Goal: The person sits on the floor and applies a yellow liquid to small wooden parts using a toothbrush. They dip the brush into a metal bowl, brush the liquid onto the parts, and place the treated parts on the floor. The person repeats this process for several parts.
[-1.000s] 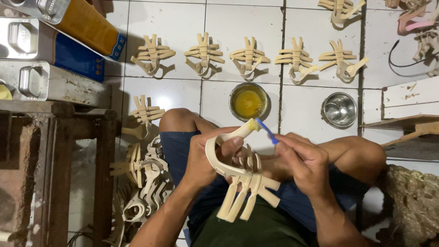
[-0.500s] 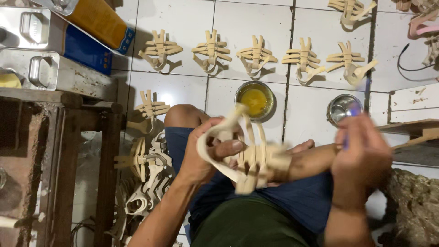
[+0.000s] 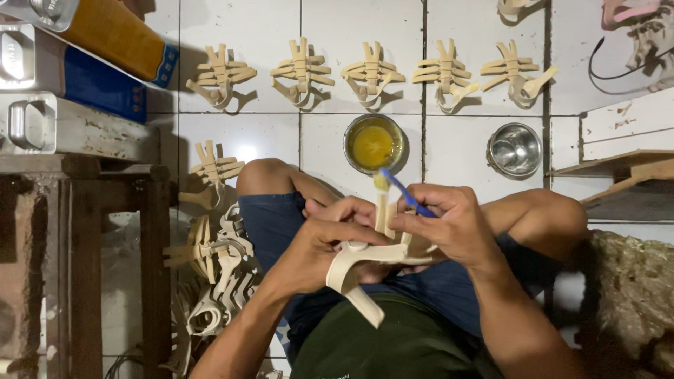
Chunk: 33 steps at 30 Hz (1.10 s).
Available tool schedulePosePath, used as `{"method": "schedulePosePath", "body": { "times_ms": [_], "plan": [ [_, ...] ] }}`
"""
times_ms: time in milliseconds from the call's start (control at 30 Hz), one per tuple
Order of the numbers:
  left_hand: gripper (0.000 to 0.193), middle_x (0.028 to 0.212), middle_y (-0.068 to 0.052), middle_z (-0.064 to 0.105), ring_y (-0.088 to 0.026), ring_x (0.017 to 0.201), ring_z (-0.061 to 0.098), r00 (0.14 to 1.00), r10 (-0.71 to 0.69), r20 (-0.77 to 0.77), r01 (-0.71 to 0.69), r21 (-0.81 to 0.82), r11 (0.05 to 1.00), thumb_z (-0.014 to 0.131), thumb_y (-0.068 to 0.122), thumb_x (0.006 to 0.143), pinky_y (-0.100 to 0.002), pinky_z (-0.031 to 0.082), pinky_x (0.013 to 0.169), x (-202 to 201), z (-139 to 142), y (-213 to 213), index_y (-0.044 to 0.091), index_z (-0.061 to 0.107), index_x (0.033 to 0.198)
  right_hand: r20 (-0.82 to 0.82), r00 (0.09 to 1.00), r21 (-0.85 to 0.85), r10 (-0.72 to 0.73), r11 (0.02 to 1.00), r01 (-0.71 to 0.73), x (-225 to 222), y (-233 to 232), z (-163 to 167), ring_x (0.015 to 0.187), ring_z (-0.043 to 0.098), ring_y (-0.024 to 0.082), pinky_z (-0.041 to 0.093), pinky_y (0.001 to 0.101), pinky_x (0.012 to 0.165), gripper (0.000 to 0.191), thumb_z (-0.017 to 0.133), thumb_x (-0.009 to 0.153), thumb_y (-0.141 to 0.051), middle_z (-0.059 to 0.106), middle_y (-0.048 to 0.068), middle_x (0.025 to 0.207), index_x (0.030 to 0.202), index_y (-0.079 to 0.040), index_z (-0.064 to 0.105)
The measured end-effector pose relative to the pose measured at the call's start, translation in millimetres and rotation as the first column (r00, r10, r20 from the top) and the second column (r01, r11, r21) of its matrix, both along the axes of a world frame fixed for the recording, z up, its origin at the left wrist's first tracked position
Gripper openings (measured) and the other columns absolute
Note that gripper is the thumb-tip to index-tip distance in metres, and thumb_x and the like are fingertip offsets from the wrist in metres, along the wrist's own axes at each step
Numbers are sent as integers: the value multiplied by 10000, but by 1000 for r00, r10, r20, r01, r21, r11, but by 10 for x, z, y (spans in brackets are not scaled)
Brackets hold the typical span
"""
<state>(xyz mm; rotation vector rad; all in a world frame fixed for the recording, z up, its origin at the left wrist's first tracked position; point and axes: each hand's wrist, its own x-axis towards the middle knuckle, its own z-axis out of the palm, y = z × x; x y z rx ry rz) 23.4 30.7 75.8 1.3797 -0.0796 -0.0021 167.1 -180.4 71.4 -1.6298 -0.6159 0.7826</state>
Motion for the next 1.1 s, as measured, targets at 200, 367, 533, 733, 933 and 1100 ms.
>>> {"method": "schedulePosePath", "body": {
  "times_ms": [200, 367, 533, 733, 933, 1100],
  "plan": [
    [421, 969, -79, 749, -116, 797, 674, 949, -221, -224, 194, -138, 971, 772, -42, 803, -229, 561, 692, 7, -28, -13, -6, 730, 1220, 18, 990, -179, -138, 974, 139, -163, 107, 13, 678, 571, 81, 440, 231, 593, 125, 809, 857, -52, 676, 82, 747, 926, 40, 762],
    [450, 1007, -109, 806, -120, 816, 718, 935, -239, -262, 235, -46, 971, 793, -32, 800, -247, 577, 698, 65, 22, 139, 25, 752, 1244, -19, 992, 47, -123, 991, 124, -89, -78, 249, 711, 605, 50, 513, 183, 618, 320, 590, 945, -15, 704, 37, 966, 1253, -23, 676],
    [436, 1204, -96, 747, -151, 1099, 706, 953, -295, -74, 296, 13, 955, 817, 2, 800, -286, 576, 925, 41, 193, 271, 39, 728, 1225, 430, 903, -15, 7, 1000, 0, -71, -171, 423, 672, 630, 86, 453, 194, 549, 321, 656, 908, 33, 715, 85, 906, 1225, 39, 707],
    [334, 1154, -97, 798, -183, 1093, 757, 933, -328, -148, 344, 101, 934, 804, 80, 820, -298, 586, 979, 47, 305, 296, 72, 786, 1153, 549, 834, -34, 53, 999, -41, -32, -138, 440, 694, 638, 97, 460, 202, 552, 283, 612, 952, 26, 704, 69, 859, 1212, 29, 723],
    [336, 1143, -86, 803, -193, 1084, 763, 905, -378, -194, 402, 104, 910, 788, 107, 849, -306, 567, 1002, 72, 318, 331, 86, 779, 1184, 406, 913, -7, 40, 999, -40, -78, -159, 380, 589, 660, 94, 476, 209, 473, 258, 616, 933, -10, 720, 83, 788, 1152, 20, 749],
    [360, 1184, -99, 782, -209, 1145, 737, 936, -327, -132, 339, 84, 937, 807, 113, 834, -323, 551, 1044, 39, 356, 360, 78, 773, 1191, 591, 806, -132, -41, 980, 147, -41, -130, 389, 683, 657, 131, 480, 242, 519, 246, 626, 976, -21, 733, 127, 875, 1195, 38, 722]
  ]
}}
